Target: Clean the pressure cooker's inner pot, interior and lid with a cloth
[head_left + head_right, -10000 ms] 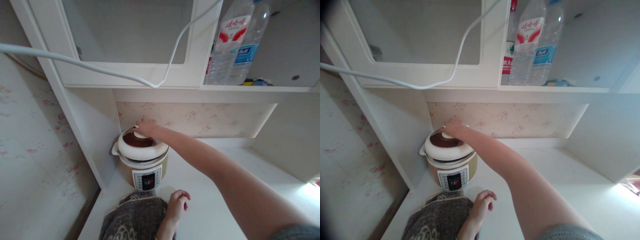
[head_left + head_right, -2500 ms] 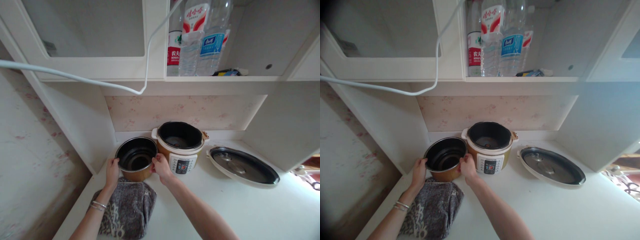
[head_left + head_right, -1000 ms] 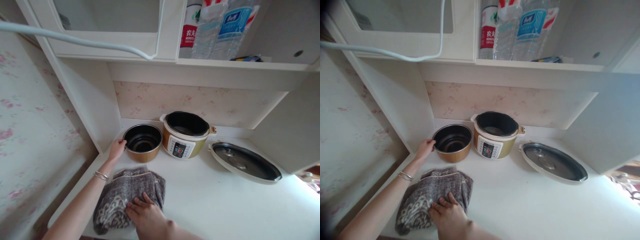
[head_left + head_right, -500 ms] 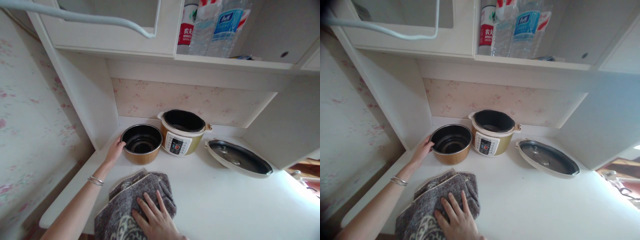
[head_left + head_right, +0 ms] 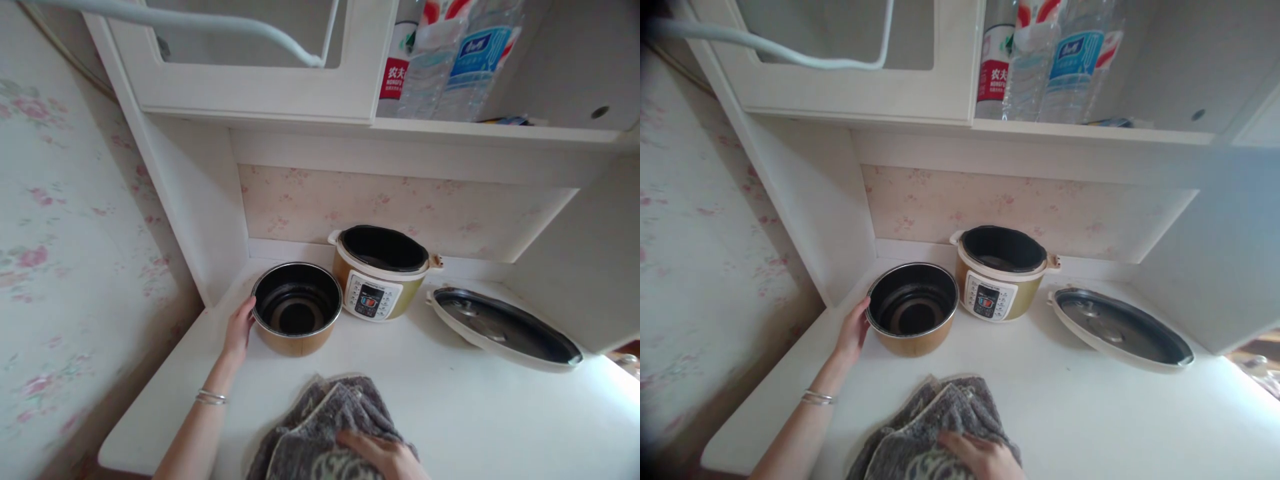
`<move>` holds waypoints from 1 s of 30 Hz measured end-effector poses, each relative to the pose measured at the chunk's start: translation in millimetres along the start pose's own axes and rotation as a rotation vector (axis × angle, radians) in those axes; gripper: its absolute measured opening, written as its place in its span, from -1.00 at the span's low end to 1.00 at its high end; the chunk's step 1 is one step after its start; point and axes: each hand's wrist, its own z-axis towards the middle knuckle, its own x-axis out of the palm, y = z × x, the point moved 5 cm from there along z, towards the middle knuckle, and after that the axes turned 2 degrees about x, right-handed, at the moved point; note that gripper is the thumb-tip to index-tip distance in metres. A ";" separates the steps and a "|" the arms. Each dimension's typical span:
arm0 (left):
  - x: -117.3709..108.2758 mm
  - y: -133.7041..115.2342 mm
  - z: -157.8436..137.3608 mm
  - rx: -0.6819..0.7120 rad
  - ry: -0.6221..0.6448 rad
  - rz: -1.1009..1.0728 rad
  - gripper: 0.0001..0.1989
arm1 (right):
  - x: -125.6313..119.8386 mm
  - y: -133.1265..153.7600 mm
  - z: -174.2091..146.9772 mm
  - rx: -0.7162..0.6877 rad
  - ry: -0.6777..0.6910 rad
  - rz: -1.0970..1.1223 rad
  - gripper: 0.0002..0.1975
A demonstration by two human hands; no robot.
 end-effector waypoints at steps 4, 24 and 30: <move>1.9 8.2 0.8 0.003 0.011 -0.049 -0.59 | -68.9 15.2 -15.2 0.517 -0.196 0.552 -0.51; -2.1 11.1 -2.0 0.020 0.084 -0.003 -0.55 | -115.5 140.8 229.8 -0.569 -0.121 -0.737 -0.21; -1.6 10.5 -0.3 0.047 0.102 -0.029 -0.56 | -71.5 56.6 276.8 -0.295 0.285 -0.818 -0.43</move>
